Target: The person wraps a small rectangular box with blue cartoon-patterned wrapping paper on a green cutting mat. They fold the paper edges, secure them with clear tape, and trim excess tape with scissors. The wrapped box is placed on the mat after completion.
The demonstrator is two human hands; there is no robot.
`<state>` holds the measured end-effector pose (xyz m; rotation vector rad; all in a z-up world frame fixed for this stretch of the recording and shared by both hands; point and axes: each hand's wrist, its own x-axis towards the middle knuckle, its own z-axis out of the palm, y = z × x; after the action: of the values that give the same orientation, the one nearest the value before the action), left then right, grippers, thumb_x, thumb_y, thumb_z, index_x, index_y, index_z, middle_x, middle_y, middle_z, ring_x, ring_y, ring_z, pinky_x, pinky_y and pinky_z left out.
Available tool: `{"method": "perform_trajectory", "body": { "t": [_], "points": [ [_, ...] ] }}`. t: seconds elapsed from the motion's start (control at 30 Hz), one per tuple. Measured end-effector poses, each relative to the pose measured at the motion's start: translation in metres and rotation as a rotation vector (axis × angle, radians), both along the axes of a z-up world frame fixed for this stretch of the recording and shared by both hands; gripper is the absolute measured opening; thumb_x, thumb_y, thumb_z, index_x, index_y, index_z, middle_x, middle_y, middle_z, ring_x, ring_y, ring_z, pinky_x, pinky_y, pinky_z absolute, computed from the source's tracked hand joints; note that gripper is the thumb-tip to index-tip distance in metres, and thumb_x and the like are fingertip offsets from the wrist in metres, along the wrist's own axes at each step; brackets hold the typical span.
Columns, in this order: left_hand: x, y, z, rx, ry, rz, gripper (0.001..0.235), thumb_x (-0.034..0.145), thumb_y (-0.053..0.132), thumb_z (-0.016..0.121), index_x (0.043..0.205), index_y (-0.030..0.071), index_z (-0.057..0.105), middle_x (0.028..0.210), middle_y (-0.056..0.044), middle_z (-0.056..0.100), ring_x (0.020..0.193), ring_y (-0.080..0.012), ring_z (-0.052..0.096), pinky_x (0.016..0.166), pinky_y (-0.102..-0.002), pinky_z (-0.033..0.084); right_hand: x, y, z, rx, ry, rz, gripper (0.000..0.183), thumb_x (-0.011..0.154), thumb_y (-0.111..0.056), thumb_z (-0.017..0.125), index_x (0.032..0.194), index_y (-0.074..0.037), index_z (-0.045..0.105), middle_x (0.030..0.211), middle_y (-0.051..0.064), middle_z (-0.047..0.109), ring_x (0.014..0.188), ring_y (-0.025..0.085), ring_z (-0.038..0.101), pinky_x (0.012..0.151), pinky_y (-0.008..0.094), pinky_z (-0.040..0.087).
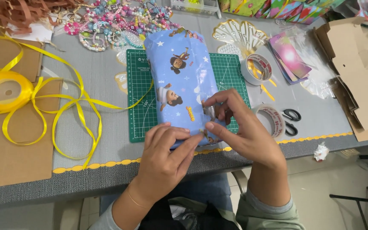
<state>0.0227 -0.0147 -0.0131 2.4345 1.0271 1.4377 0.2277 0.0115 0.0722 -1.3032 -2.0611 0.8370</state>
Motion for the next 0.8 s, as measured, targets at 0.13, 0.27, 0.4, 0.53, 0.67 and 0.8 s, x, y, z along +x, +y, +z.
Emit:
{"method": "perform_trajectory", "body": {
  "t": [0.13, 0.27, 0.4, 0.53, 0.67, 0.8],
  "points": [
    [0.001, 0.0, -0.003, 0.002, 0.013, 0.0, 0.026, 0.098, 0.007, 0.069, 0.124, 0.011, 0.07, 0.106, -0.009, 0.06, 0.106, -0.024, 0.064, 0.105, -0.053, 0.047, -0.002, -0.001, -0.003, 0.011, -0.02, -0.025, 0.036, 0.094, -0.018, 0.073, 0.125, -0.009, 0.057, 0.114, 0.002, 0.052, 0.088, 0.012, 0.048, 0.078, 0.025, 0.046],
    [0.001, -0.001, -0.001, 0.003, 0.028, 0.015, 0.025, 0.099, 0.008, 0.066, 0.123, 0.011, 0.069, 0.107, -0.009, 0.058, 0.101, -0.0279, 0.061, 0.104, -0.051, 0.047, -0.003, 0.001, -0.005, 0.01, -0.011, -0.039, 0.034, 0.092, -0.015, 0.073, 0.122, -0.01, 0.058, 0.109, 0.002, 0.05, 0.086, 0.012, 0.047, 0.079, 0.025, 0.044],
    [0.001, -0.001, -0.001, 0.013, 0.059, 0.037, 0.026, 0.101, 0.011, 0.063, 0.127, 0.012, 0.069, 0.109, -0.008, 0.057, 0.101, -0.0279, 0.06, 0.103, -0.05, 0.048, -0.003, 0.0, -0.004, 0.002, 0.005, -0.04, 0.032, 0.093, -0.016, 0.072, 0.121, -0.01, 0.058, 0.106, 0.001, 0.049, 0.086, 0.013, 0.045, 0.081, 0.025, 0.042],
    [0.002, 0.0, 0.001, 0.053, 0.077, 0.07, 0.029, 0.101, 0.011, 0.065, 0.13, 0.013, 0.068, 0.108, -0.007, 0.058, 0.1, -0.0261, 0.061, 0.102, -0.048, 0.048, 0.0, 0.001, -0.008, -0.001, 0.062, -0.031, 0.025, 0.098, -0.014, 0.066, 0.121, -0.008, 0.058, 0.113, 0.003, 0.05, 0.083, 0.011, 0.045, 0.076, 0.023, 0.049],
    [0.003, 0.001, 0.001, 0.053, 0.071, 0.063, 0.027, 0.102, 0.013, 0.064, 0.128, 0.012, 0.069, 0.108, -0.008, 0.059, 0.102, -0.027, 0.061, 0.101, -0.048, 0.048, 0.0, 0.002, -0.011, 0.029, 0.066, -0.038, 0.024, 0.098, -0.011, 0.067, 0.121, -0.008, 0.059, 0.107, 0.002, 0.049, 0.083, 0.011, 0.046, 0.077, 0.024, 0.045],
    [0.002, 0.0, 0.005, 0.014, -0.056, 0.016, 0.029, 0.102, 0.009, 0.063, 0.131, 0.012, 0.068, 0.109, -0.008, 0.058, 0.104, -0.026, 0.063, 0.096, -0.045, 0.049, 0.012, -0.001, -0.034, 0.041, 0.412, -0.092, 0.02, 0.104, -0.012, 0.057, 0.123, -0.006, 0.053, 0.124, 0.006, 0.052, 0.101, 0.011, 0.051, 0.089, 0.025, 0.048]
  ]
}}
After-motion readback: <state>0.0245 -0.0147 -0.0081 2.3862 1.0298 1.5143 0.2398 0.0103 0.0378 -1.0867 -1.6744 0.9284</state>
